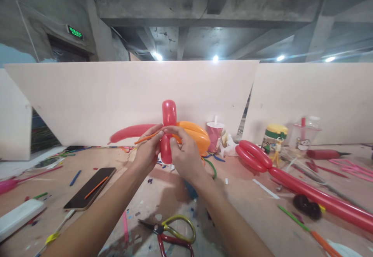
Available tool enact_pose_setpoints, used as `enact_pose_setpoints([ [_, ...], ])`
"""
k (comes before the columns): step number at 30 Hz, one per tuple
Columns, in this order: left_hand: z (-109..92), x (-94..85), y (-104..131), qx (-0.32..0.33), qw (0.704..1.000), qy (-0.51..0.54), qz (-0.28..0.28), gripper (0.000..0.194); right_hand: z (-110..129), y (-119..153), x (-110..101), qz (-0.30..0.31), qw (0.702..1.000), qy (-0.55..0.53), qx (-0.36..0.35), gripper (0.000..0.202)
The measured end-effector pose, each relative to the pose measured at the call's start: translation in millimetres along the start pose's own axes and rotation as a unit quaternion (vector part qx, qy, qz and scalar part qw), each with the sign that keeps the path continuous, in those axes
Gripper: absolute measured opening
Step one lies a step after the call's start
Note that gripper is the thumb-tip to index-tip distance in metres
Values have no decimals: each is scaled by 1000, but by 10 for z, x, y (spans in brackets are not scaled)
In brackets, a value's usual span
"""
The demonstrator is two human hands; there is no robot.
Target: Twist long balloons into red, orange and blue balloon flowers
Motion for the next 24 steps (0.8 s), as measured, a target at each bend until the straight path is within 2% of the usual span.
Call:
enact_pose_setpoints([
  [4, -22, 73, 37, 6, 997, -70, 43, 35, 18, 3, -5, -17, 999, 42, -20, 36],
  [9, -75, 43, 110, 56, 996, -66, 6, 33, -52, -51, -73, -38, 998, 39, -13, 38],
  [11, -49, 104, 132, 55, 997, -49, 37, 28, -58, -77, -88, -20, 1000, 22, -6, 37],
  [13, -10, 205, 157, 39, 994, -39, 95, 23, -46, -94, -99, 1, 1000, 20, 3, 36],
  [16, 6, 314, 195, 16, 987, -22, 158, 18, -6, -104, -157, -7, 998, 65, 14, 31],
  [18, 1, 344, 207, 3, 985, -10, 172, 17, 32, -103, -205, -25, 996, 89, 10, 24],
  [21, 3, 370, 226, -6, 983, 0, 183, 19, 45, -108, -247, -33, 997, 72, 5, 14],
  [24, 22, 425, 273, -4, 978, 6, 207, 19, 18, -123, -287, -34, 999, 39, 8, 14],
])
Point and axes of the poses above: each hand's wrist, its own y-axis away from the middle knuckle, its own x-axis out of the palm, z = x × y, the point moved 10 cm from there along -y, towards the middle knuckle, and after that the axes turned 13 degrees about x, right-handed, at the moved point
